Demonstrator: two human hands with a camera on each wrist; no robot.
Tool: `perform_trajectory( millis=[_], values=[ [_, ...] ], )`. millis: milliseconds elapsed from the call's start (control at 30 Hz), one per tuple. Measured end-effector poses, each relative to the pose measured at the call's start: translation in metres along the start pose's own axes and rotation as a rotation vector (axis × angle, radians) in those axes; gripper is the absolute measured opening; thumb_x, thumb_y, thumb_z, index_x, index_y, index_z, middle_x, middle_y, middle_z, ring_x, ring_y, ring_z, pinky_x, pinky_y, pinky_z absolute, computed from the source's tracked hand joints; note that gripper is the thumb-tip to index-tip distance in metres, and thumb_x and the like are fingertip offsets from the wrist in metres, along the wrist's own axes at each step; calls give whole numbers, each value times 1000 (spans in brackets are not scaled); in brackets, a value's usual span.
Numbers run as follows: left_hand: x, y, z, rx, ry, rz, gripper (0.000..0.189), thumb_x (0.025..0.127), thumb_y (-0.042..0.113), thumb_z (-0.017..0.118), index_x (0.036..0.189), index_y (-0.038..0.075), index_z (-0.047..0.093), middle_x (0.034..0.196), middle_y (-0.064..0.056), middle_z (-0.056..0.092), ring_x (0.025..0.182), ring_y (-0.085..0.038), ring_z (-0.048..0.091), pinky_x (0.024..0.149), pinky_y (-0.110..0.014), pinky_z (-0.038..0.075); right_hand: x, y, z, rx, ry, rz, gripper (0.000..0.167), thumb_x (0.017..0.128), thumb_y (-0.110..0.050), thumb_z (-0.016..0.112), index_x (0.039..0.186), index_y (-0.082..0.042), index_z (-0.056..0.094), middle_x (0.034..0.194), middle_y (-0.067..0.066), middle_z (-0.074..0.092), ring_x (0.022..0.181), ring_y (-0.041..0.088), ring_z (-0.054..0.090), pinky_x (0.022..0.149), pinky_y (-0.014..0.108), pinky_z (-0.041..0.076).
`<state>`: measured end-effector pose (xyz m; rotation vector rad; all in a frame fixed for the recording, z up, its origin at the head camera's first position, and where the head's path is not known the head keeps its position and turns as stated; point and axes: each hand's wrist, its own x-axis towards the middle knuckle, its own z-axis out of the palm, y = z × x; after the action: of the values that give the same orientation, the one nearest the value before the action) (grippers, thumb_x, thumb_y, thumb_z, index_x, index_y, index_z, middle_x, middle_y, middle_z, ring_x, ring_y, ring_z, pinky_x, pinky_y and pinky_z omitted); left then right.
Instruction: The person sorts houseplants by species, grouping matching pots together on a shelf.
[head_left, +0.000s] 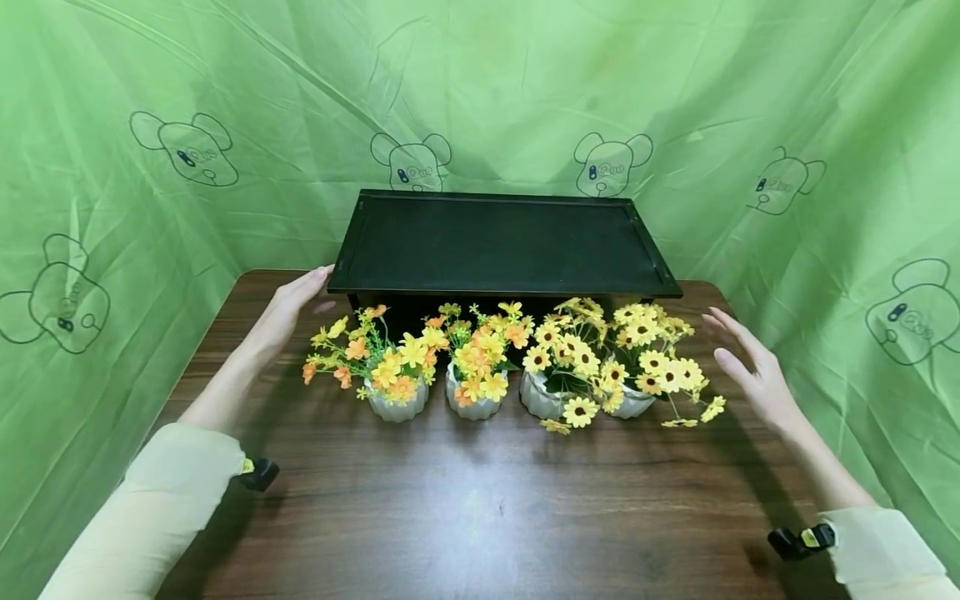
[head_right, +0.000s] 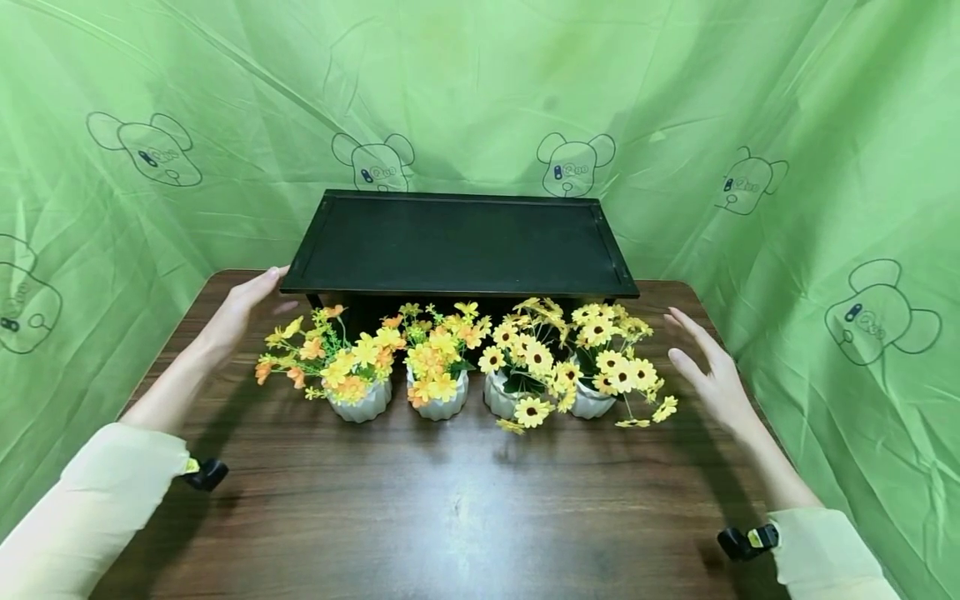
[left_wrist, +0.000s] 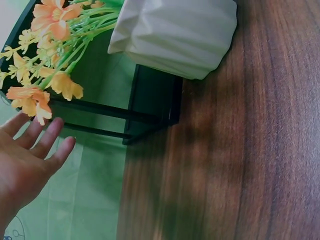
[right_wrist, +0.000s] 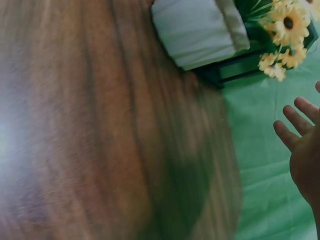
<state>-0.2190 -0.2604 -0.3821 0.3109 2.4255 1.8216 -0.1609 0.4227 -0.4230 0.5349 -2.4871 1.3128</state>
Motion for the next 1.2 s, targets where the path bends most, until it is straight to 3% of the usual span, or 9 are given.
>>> perform_trajectory(
  millis=[233,500,633,700,833,867,1067,1133,1200],
  values=[
    [3,-5,7,-120,-10,34,60,110,49,38,154,9,47,149,8,53,126,8,56,108,-23,48,-11,16,3,-52,-60,125,63,103,-4,56,161,-18,36,156,1,53,133,-3,53,100,7,41],
    [4,-6,11,-234,2,80,40,111,40,42,138,18,62,132,15,61,124,3,57,101,-19,51,-17,28,13,104,-160,81,78,90,17,54,161,-6,32,156,3,51,137,-1,51,106,10,39],
    [5,-6,13,-282,19,63,30,110,38,45,130,25,64,130,14,60,124,3,55,99,-20,52,-17,29,18,36,-193,90,89,81,18,60,161,-9,33,153,-1,55,139,-9,42,107,8,31],
    [6,-5,14,-305,24,49,27,110,38,46,127,26,64,129,13,60,124,2,55,98,-21,52,-17,28,21,-21,-201,118,88,84,11,68,162,-13,33,153,8,53,140,-11,37,113,15,29],
    [7,-4,16,-338,25,32,26,110,37,47,125,25,63,130,11,58,124,1,54,95,-22,53,-17,24,26,-104,-233,188,90,89,-8,78,164,-18,29,158,27,42,137,-16,29,124,46,25],
    [7,-4,16,-342,24,30,26,110,37,47,125,24,63,130,11,57,123,0,54,95,-22,53,-17,23,27,-113,-244,200,89,90,-10,78,164,-17,28,159,27,40,135,-17,29,123,45,26],
    [9,-8,17,-372,36,36,26,109,37,49,125,23,64,130,9,59,117,-1,60,93,-23,55,-18,26,34,-45,-254,89,73,87,5,70,153,8,38,141,-22,55,120,-21,48,98,3,38],
    [9,-9,18,-380,42,45,27,109,36,50,126,21,65,129,8,60,115,-2,63,93,-24,56,-17,27,38,-3,-254,30,65,85,10,69,145,12,46,131,-33,56,117,-17,54,97,4,40],
    [10,-9,18,-383,48,53,27,109,36,51,125,21,65,127,8,62,113,-3,64,92,-23,57,-17,27,41,50,-255,6,61,83,13,70,142,5,54,128,-32,60,115,-14,58,98,6,42]
  ],
)
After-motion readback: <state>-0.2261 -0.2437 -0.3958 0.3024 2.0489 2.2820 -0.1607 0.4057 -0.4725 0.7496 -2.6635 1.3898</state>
